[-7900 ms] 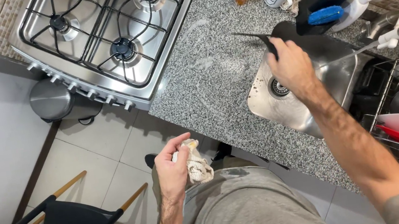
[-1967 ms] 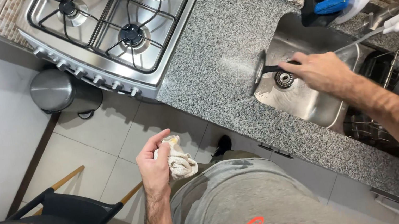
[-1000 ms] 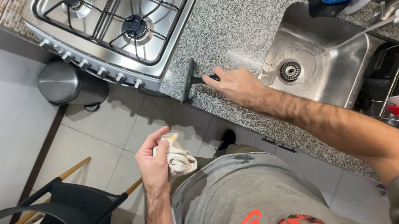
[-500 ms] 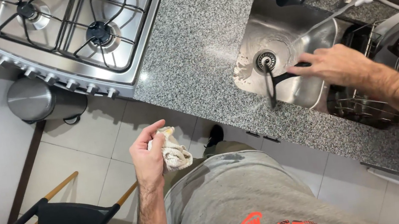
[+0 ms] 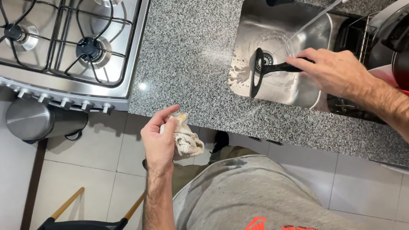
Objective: Cleaning a stainless steel gas stove and the adjacent granite kitchen countertop using a rag, sponge, and squeegee.
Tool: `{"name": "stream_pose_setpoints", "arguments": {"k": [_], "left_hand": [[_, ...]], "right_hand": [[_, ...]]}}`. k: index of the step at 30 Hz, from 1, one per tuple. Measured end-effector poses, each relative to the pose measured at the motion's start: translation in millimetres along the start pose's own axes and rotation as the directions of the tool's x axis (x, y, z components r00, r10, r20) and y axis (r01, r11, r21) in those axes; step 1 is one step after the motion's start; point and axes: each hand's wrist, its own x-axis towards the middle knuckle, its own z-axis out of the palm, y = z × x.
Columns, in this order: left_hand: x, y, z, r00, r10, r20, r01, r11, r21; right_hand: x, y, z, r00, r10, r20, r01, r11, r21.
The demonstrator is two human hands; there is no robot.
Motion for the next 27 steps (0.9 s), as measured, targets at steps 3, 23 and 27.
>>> {"name": "stream_pose_setpoints", "arguments": {"k": [3,23,27], "left_hand": [[-9.1,20.7,23.4,0.997,0.069,-0.033,-0.069,0.997,0.022],[158.1,1.8,161.6,0.893,0.144,0.427,0.091,0.871,-0.483],[147.9,-2.1,169.3,0.859,0.066,0.508,0.234,0.833,-0.502]], "right_hand": [[8.0,-7.7,26.9,0.995,0.069,-0.070,-0.072,0.997,-0.039],[-30.4,-43.5,63.8,0.751,0.123,-0.649,0.204,0.891,0.405],[-24.8,-32.5,64.1,0.740,0.132,-0.659,0.148,0.925,0.351]]}}
